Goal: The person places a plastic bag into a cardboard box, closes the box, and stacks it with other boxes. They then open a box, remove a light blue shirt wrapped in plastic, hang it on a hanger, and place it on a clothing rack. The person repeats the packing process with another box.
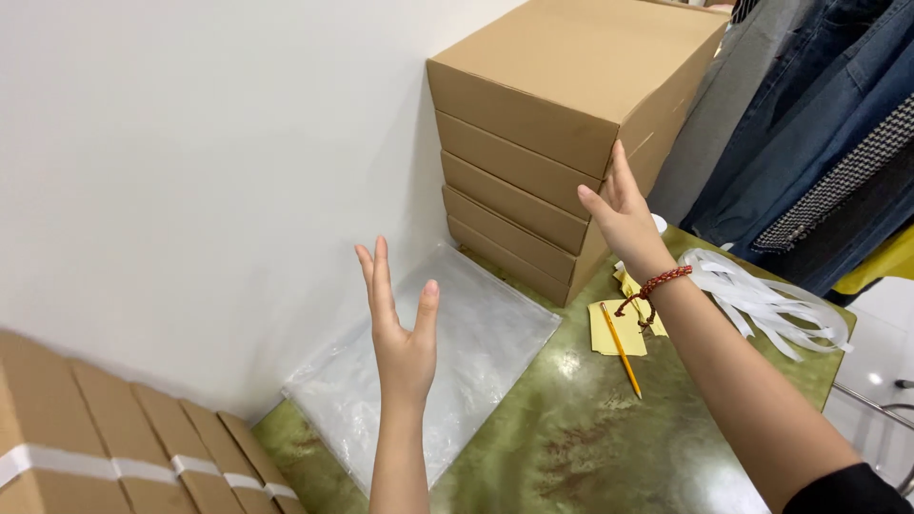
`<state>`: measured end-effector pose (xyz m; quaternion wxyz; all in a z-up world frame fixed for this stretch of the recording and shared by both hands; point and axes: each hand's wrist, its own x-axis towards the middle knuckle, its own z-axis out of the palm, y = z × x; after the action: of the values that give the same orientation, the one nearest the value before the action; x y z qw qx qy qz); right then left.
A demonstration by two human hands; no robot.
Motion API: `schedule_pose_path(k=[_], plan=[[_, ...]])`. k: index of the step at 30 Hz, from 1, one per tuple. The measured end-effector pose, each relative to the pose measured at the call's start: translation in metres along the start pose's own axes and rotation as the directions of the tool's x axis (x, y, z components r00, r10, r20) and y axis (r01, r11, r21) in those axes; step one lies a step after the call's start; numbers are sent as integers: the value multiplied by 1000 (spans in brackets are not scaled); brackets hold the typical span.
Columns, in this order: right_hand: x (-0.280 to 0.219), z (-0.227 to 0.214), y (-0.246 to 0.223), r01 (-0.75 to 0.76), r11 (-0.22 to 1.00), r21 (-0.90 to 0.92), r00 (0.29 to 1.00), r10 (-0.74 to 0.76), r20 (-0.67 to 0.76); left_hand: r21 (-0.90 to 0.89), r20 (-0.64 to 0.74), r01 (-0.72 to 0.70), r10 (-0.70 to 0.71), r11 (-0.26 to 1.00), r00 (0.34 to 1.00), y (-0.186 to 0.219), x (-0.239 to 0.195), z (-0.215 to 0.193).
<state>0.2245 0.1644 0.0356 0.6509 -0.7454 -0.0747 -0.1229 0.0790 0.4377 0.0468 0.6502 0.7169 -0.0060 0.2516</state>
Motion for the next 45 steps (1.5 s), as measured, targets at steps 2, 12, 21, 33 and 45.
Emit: schedule_pose_path(k=[2, 12, 21, 33, 45], plan=[[-9, -1, -1, 32, 999, 16, 999, -33, 23, 8, -9, 4, -4, 1000, 1000, 16, -15, -8], [-92, 18, -60, -17, 992, 123, 988, -2, 153, 121, -120, 28, -13, 992, 993, 71, -108, -58], [-159, 61, -89, -42, 984, 175, 927, -27, 373, 518, -443, -180, 442, 836, 780, 77, -193, -106], [-209, 87, -125, -87, 989, 118, 838, 9, 545, 988, -21, 91, 478, -124, 878, 62, -207, -247], [-215, 103, -119, -102, 986, 135, 828, 10, 560, 959, 176, -61, 413, -276, 894, 66, -199, -277]])
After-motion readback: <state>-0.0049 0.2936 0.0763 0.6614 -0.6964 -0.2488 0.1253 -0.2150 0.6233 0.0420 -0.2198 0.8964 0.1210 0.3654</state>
